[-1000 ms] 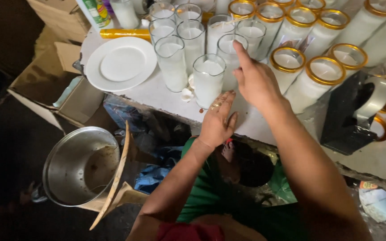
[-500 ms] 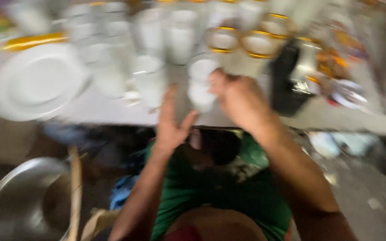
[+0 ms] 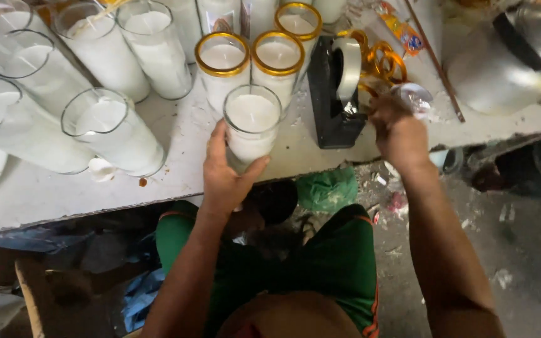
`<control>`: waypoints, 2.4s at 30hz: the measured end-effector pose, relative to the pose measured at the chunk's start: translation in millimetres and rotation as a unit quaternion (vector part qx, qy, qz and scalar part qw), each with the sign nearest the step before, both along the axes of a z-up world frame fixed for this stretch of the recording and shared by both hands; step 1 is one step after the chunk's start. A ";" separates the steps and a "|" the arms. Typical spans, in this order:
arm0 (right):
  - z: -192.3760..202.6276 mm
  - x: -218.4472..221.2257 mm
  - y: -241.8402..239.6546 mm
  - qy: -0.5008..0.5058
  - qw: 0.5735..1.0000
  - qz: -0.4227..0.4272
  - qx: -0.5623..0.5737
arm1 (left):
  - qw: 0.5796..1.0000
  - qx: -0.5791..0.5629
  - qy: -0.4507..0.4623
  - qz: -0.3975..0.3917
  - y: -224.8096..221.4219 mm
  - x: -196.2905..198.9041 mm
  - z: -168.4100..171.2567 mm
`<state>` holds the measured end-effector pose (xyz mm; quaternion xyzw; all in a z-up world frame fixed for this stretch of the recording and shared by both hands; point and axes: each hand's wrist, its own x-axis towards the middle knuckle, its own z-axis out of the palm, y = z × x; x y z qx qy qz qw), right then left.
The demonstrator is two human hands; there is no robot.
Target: Placing gold lids onto glass candle jars and organizing them on a production table.
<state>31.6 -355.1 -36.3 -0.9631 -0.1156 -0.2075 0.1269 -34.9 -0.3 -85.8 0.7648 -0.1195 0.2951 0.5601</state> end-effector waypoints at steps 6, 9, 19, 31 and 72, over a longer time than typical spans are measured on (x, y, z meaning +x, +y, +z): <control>-30.1 20.1 -4.1 -0.157 0.979 0.104 -0.076 | 0.989 -0.030 0.129 -0.065 3.0 -0.2 28.4; -52.4 28.5 -24.0 -0.127 0.985 0.099 -0.058 | 0.985 0.014 0.162 -0.066 2.1 -2.8 34.8; 16.5 -107.5 35.2 -0.122 0.858 0.119 0.484 | 0.955 0.291 -0.031 0.045 25.0 -39.5 57.4; 3.7 -109.7 113.7 0.054 0.819 0.217 0.528 | 0.878 0.460 -0.019 0.131 13.9 -42.6 60.5; 13.4 -113.3 178.6 -0.028 0.873 0.330 0.358 | 0.990 0.073 -0.007 0.123 -9.5 -101.7 32.2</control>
